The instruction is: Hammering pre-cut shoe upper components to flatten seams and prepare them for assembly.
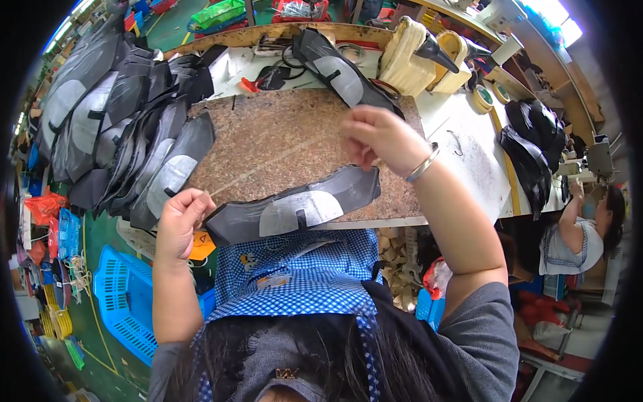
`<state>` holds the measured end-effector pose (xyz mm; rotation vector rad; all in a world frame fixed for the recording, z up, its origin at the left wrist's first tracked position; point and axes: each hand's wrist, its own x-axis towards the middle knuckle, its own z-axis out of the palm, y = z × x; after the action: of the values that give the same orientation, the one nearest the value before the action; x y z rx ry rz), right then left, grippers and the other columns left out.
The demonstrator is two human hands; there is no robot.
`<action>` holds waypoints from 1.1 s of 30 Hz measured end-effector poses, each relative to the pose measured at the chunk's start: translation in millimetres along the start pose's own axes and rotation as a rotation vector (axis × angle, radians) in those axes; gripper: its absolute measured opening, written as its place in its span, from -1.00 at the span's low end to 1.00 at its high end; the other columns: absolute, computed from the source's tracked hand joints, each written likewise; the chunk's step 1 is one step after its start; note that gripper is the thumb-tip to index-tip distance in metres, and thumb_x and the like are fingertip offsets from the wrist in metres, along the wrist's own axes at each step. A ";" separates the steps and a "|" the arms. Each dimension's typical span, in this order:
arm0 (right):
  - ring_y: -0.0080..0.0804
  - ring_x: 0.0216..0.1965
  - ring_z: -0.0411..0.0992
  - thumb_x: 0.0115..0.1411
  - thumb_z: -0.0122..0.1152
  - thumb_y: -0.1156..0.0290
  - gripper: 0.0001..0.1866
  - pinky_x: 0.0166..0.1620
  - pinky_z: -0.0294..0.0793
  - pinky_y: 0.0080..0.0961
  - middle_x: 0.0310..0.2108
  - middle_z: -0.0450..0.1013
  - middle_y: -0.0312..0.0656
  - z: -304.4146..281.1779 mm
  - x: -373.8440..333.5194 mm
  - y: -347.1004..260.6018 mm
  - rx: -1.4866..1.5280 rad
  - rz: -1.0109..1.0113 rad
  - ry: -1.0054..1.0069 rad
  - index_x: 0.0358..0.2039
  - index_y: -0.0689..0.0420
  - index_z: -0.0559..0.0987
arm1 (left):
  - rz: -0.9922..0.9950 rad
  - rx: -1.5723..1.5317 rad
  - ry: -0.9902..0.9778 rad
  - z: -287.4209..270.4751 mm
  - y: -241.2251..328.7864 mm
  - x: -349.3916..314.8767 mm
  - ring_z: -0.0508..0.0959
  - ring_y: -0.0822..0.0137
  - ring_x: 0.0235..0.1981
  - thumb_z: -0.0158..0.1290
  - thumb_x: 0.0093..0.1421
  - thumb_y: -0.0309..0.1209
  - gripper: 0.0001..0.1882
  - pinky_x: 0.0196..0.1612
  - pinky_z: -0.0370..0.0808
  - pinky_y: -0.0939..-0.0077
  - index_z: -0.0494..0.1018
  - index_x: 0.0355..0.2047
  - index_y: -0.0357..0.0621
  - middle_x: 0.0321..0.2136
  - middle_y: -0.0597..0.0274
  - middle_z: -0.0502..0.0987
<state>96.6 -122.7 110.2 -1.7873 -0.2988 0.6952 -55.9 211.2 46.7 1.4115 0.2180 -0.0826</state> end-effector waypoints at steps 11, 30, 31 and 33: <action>-0.55 -0.59 0.57 0.13 0.32 0.35 -0.76 -0.51 0.55 -0.62 -0.62 0.56 -0.23 5.8 22.7 61.3 -0.449 0.316 -0.081 -0.54 0.28 0.61 | 0.080 0.881 0.120 6.4 -31.7 14.9 0.35 0.37 -0.69 0.31 0.02 -0.30 -0.68 -0.59 0.23 0.40 0.44 -0.66 -0.20 -0.71 0.25 0.37; -0.08 -0.29 0.57 0.09 0.22 0.25 -0.80 -0.19 0.55 -0.23 -0.39 0.57 0.00 -122.0 119.9 33.7 -1.172 -0.122 0.706 -0.36 0.08 0.62 | 0.078 1.285 0.117 5.3 -24.9 18.5 0.56 0.05 -0.55 0.29 0.06 0.00 -0.52 -0.47 0.44 0.16 0.47 -0.64 -0.18 -0.62 0.08 0.52; -0.09 -0.28 0.58 0.09 0.21 0.28 -0.80 -0.18 0.56 -0.23 -0.36 0.58 0.01 -143.0 131.9 55.8 -1.265 -0.090 0.685 -0.32 0.07 0.63 | 0.065 1.288 0.122 6.5 -22.4 19.5 0.56 0.05 -0.55 0.29 0.06 0.00 -0.52 -0.47 0.44 0.16 0.47 -0.64 -0.18 -0.62 0.08 0.52; -0.07 -0.22 0.58 0.09 0.21 0.30 -0.73 -0.14 0.56 -0.21 -0.30 0.59 0.03 -166.1 146.7 88.5 -1.157 0.170 0.424 -0.19 0.04 0.63 | -0.016 0.976 0.134 7.5 -20.8 20.4 0.54 0.10 -0.58 0.30 0.09 -0.07 -0.59 -0.48 0.43 0.24 0.47 -0.45 -0.19 -0.63 0.08 0.50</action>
<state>298.8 -204.6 13.8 -3.0240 -0.2761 0.2004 -39.1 202.0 23.6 2.3916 0.3194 -0.1146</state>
